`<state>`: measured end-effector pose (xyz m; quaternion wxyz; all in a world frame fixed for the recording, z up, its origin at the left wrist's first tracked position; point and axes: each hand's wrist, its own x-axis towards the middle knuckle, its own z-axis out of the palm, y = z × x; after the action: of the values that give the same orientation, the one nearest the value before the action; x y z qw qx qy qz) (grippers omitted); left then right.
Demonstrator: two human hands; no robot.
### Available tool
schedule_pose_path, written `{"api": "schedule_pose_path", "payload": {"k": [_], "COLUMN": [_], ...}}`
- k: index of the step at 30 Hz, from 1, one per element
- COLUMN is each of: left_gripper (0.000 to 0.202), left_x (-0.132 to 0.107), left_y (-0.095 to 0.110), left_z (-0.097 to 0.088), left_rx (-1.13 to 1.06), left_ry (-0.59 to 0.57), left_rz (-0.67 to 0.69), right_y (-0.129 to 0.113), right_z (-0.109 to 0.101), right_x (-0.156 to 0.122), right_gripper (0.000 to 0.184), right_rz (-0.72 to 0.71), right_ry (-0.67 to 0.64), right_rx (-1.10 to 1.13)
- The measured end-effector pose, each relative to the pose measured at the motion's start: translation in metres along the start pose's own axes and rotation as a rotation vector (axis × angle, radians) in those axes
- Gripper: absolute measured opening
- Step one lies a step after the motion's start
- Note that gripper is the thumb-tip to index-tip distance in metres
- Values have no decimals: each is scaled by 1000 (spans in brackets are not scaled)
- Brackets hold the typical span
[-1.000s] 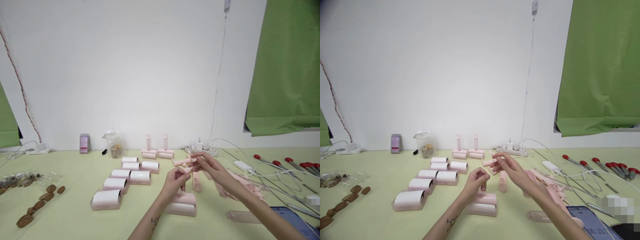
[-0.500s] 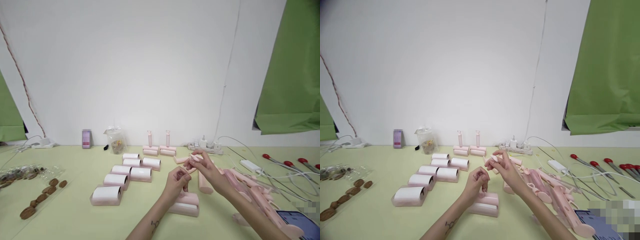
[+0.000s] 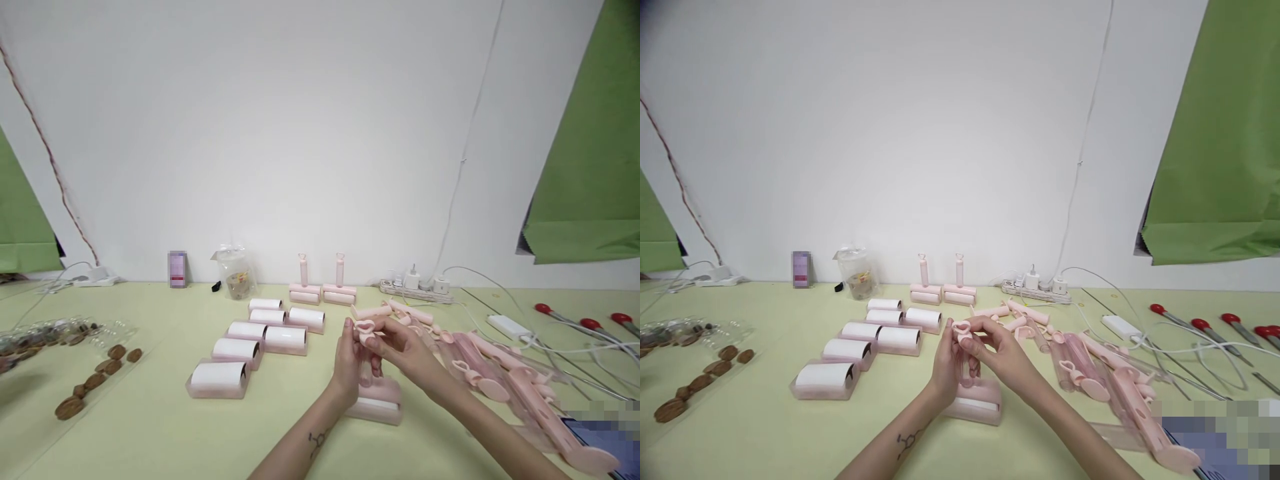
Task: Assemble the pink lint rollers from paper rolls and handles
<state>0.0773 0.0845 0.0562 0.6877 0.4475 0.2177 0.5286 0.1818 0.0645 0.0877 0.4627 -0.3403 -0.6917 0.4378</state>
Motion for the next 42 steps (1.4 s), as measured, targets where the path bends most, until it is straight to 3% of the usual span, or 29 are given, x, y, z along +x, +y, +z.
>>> {"api": "schedule_pose_path", "payload": {"k": [10, 15, 18, 22, 25, 27, 29, 33, 38, 42], "left_gripper": [52, 59, 53, 49, 54, 57, 53, 46, 62, 73], "left_x": [-1, -2, -2, 0, 2, 2, 3, 4, 4, 3], "left_y": [-1, -2, -3, -2, -3, -3, -2, -1, -11, -31], "left_z": [-1, -4, -8, -12, -14, -15, -17, -19, -19, -25], "left_rx": [91, 64, 110, 101, 102, 117, 95, -37, -71, -52], "left_ry": [27, -43, -89, -164, -176, -169, -176, -200, -201, -207], "left_rz": [2, 64, 113, 83, 40, 26, -9, -73, -94, -104], "right_y": [5, 10, 7, -8, -20, -24, -28, -32, -27, -17], "right_z": [7, 9, 1, -12, -12, -7, 0, 7, 9, 12], "right_x": [0, -5, -4, 15, 33, 39, 39, 33, 28, 23], "right_gripper": [23, 23, 23, 33, 48, 46, 44, 43, 47, 52], "right_rz": [-51, -94, -87, -59, -119, -141, -53, 256, 242, 324], "right_ry": [107, 115, 56, -88, -235, -330, -368, -308, -279, -306], "right_rx": [27, -1, -44, -227, -297, -296, -271, -199, -150, -105]}}
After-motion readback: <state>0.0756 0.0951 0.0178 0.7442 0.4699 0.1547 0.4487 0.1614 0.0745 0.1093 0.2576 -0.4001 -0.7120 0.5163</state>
